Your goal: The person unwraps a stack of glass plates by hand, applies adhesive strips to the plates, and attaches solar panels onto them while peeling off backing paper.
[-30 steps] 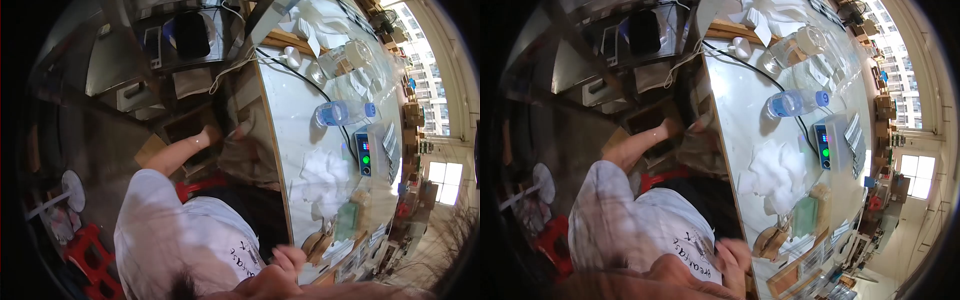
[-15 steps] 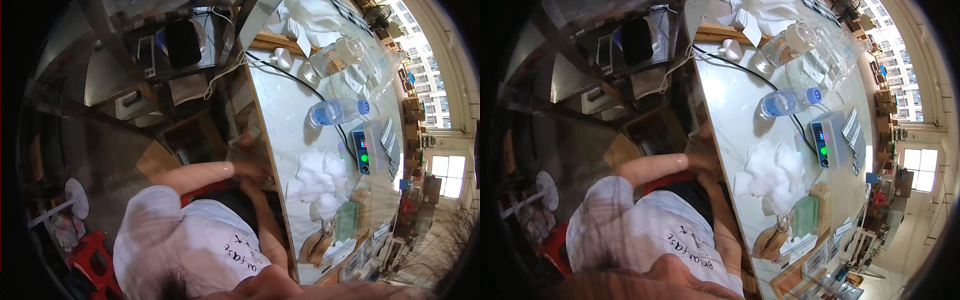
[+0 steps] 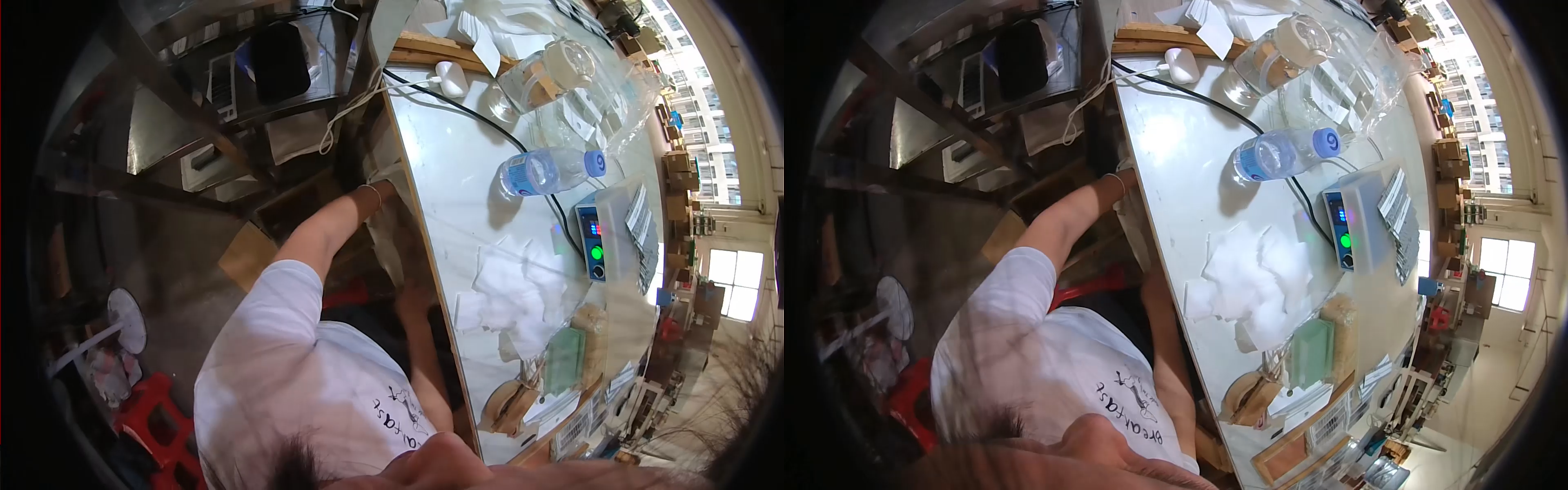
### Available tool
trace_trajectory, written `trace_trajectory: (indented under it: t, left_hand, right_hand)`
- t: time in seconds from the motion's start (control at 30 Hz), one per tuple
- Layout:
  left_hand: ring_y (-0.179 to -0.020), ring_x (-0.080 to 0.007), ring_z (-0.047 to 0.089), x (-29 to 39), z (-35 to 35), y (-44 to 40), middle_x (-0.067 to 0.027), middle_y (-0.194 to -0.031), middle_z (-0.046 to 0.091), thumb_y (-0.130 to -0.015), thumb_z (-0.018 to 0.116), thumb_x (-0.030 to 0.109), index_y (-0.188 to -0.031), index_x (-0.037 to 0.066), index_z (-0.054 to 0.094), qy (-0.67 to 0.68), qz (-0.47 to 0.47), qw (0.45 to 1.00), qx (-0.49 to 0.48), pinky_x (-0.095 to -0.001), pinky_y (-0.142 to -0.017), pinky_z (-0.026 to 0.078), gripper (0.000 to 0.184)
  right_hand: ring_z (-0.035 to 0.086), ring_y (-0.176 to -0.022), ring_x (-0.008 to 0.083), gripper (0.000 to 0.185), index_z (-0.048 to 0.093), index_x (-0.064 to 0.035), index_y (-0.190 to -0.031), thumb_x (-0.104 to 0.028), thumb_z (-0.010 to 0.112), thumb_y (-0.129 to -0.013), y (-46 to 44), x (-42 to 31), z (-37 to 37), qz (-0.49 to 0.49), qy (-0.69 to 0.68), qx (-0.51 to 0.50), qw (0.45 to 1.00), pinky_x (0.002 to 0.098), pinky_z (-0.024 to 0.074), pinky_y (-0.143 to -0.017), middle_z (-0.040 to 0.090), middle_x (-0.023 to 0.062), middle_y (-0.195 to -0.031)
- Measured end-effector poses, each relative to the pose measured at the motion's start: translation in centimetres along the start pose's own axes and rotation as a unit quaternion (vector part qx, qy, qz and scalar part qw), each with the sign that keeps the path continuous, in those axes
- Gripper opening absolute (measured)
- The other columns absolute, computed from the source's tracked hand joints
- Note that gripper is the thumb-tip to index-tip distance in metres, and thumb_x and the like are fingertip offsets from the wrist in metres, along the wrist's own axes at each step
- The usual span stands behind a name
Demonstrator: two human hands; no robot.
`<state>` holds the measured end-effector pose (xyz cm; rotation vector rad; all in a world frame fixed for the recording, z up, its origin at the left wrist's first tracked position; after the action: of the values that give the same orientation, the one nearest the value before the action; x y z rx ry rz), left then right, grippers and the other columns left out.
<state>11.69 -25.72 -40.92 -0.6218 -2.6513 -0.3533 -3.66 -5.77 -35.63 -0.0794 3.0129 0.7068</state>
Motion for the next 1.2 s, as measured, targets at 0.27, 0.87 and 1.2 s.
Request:
trace_trajectory:
  t: [0.27,0.87,1.2]
  left_hand:
    - [-0.122,-0.036,0.053,15.2,-4.9,-1.0,-0.0178,-0.122,0.061,-0.086,0.059,0.01,-0.116,0.007,0.063,0.181,0.126,0.968,0.123,-0.043,-0.102,0.045,0.03]
    - [-0.105,-0.0369,0.062,-5.0,-0.9,7.0,-0.0166,-0.106,0.066,-0.079,0.065,0.011,-0.11,0.008,0.066,0.173,0.014,0.959,0.226,-0.0463,-0.092,0.049,0.031]
    - [-0.097,-0.0313,0.062,9.1,-6.6,5.8,-0.0141,-0.095,0.066,-0.088,0.058,0.03,-0.105,0.008,0.066,0.158,0.145,0.972,0.099,-0.0463,-0.084,0.047,0.028]
  right_hand:
    - [0.058,-0.119,0.0362,0.035,0.059,0.0005,-0.126,-0.019,0.047,-0.099,-0.7,-8.3,-0.3,-0.168,-0.289,-0.104,0.937,0.0413,0.0427,-0.104,0.063,0.0226,-0.124]
    - [0.065,-0.096,0.0422,0.036,0.064,-0.0165,-0.123,-0.012,0.046,-0.093,0.2,-8.0,-2.8,-0.21,-0.207,0.002,0.956,0.0499,0.0514,-0.084,0.066,0.0224,-0.105]
    - [0.062,-0.105,0.0425,0.047,0.063,-0.0149,-0.128,-0.002,0.047,-0.086,-0.2,-7.3,-0.9,-0.206,-0.258,-0.014,0.944,0.0505,0.0478,-0.091,0.066,0.0262,-0.108]
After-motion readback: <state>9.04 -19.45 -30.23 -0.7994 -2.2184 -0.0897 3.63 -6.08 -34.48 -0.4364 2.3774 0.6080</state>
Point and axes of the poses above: each hand's wrist, its own y-axis away from the middle knuckle, its own z-axis out of the palm, x = y × z, the point moved 5 cm from there along -y, towards the middle knuckle
